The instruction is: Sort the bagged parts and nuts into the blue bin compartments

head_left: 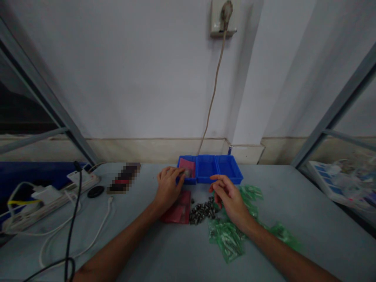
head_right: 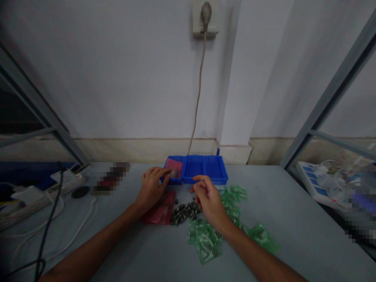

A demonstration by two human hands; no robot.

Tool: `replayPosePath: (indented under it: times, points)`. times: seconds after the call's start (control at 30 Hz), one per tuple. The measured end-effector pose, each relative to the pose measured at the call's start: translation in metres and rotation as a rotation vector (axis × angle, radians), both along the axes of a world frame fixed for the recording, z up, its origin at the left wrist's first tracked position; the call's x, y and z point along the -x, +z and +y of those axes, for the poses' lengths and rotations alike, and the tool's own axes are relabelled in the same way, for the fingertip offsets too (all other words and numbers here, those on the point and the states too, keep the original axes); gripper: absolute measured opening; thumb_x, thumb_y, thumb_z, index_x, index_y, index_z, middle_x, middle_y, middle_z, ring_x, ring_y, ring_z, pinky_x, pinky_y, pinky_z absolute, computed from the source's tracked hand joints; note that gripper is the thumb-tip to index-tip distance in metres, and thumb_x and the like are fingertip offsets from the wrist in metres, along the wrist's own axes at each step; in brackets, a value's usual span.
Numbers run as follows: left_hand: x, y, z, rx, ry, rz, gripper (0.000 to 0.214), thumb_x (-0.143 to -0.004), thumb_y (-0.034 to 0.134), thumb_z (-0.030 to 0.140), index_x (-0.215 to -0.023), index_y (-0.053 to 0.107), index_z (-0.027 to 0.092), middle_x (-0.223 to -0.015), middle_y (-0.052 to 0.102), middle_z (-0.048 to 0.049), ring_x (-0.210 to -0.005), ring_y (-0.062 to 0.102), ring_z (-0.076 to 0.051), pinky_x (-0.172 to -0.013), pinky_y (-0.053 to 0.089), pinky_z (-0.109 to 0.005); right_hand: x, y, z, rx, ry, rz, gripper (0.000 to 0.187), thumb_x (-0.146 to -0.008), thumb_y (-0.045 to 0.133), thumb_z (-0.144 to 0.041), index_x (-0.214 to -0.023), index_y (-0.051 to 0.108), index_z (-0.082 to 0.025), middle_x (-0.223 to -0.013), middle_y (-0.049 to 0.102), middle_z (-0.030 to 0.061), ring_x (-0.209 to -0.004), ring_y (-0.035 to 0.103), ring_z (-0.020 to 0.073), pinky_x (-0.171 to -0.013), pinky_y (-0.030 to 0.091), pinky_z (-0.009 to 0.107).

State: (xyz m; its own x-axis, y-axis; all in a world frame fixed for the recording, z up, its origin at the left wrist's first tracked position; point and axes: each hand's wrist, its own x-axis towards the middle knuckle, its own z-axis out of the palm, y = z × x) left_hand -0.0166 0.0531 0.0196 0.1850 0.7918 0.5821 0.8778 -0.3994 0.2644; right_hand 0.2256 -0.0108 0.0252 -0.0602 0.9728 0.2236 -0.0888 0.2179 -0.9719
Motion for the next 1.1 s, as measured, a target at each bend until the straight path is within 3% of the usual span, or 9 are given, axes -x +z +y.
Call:
replayPosePath:
  times: [0.17,0.33,0.47,0.63,0.7,0.77,0.9,1.0,1.1]
  points:
    - [-0.002,0.003,-0.003,-0.034,0.005,0.028,0.030,-0.107,0.055,0.035,-0.132,0.069,0.024,-0.156,0.055,-0.0133,-0.142,0.046,-0.037,-0.111,0.041,-0.056,0.001,0.001,-0.002,-0.004,0.004,-0.027,0.034,-0.099,0.064,-0.052,-0.117,0.063,-0.024,-0.089,0.066,0.0011,-0.057,0.055,0.0121,-0.041,0.039,0.019]
    - [-0.003,0.002,-0.006,0.053,-0.102,0.126,0.027,-0.109,0.053,0.035,-0.130,0.068,0.026,-0.135,0.073,-0.0081,-0.143,0.049,-0.035,-0.117,0.033,-0.060,0.000,0.002,-0.003,0.001,0.003,-0.065,0.030,-0.099,0.063,-0.049,-0.116,0.065,-0.024,-0.090,0.067,0.0021,-0.059,0.057,0.0129,-0.043,0.040,0.020]
    - [-0.001,0.003,-0.003,0.050,-0.128,0.121,0.027,-0.109,0.053,0.034,-0.130,0.067,0.025,-0.133,0.073,-0.0086,-0.141,0.050,-0.035,-0.116,0.035,-0.061,0.000,-0.001,-0.003,0.000,0.011,-0.093,0.027,-0.100,0.061,-0.047,-0.115,0.065,-0.024,-0.091,0.066,0.0016,-0.060,0.056,0.0129,-0.044,0.040,0.020]
    - [0.007,0.036,-0.016,0.022,-0.198,0.035,0.023,-0.110,0.047,0.030,-0.113,0.068,0.020,-0.119,0.067,-0.0106,-0.113,0.065,-0.027,-0.101,0.052,-0.043,-0.001,0.002,-0.005,-0.018,0.020,-0.134,0.026,-0.102,0.059,-0.046,-0.114,0.066,-0.024,-0.091,0.066,0.0018,-0.062,0.056,0.0136,-0.047,0.042,0.022]
    - [0.014,0.054,-0.035,0.155,-0.241,0.071,0.022,-0.109,0.049,0.031,-0.104,0.068,0.021,-0.104,0.068,-0.0066,-0.098,0.068,-0.024,-0.092,0.055,-0.039,0.000,0.005,-0.005,-0.029,0.016,-0.137,0.025,-0.102,0.059,-0.045,-0.113,0.067,-0.023,-0.089,0.066,0.0015,-0.062,0.056,0.0135,-0.048,0.042,0.022]
    - [0.023,0.065,-0.059,0.325,-0.340,0.149,0.013,-0.105,0.058,0.029,-0.108,0.070,0.023,-0.110,0.071,-0.0054,-0.101,0.070,-0.024,-0.093,0.057,-0.038,0.000,0.007,-0.006,-0.039,0.016,-0.136,0.025,-0.102,0.059,-0.045,-0.112,0.067,-0.023,-0.088,0.066,0.0012,-0.061,0.056,0.0133,-0.049,0.042,0.023]
    - [0.047,0.051,-0.093,0.435,-0.462,0.166,0.047,-0.094,0.077,0.030,-0.139,0.063,0.031,-0.146,0.065,-0.0082,-0.132,0.065,-0.029,-0.109,0.055,-0.044,-0.001,0.008,-0.006,-0.046,0.024,-0.125,0.024,-0.102,0.060,-0.044,-0.112,0.067,-0.023,-0.089,0.067,0.0011,-0.061,0.055,0.0135,-0.050,0.042,0.024]
    - [0.061,0.031,-0.098,0.405,-0.444,0.100,0.038,-0.103,0.065,0.029,-0.140,0.065,0.033,-0.145,0.068,-0.0072,-0.131,0.067,-0.027,-0.112,0.054,-0.044,-0.001,0.008,-0.005,-0.050,0.019,-0.129,0.023,-0.102,0.060,-0.044,-0.111,0.067,-0.024,-0.088,0.067,0.0009,-0.060,0.054,0.0138,-0.051,0.041,0.025]
    - [0.066,0.029,-0.094,0.429,-0.466,0.051,0.027,-0.108,0.056,0.032,-0.129,0.072,0.033,-0.132,0.077,-0.0045,-0.120,0.074,-0.024,-0.106,0.057,-0.039,-0.001,0.006,-0.005,-0.053,0.014,-0.130,0.024,-0.101,0.061,-0.045,-0.110,0.067,-0.024,-0.087,0.067,0.0009,-0.060,0.054,0.0141,-0.051,0.040,0.025]
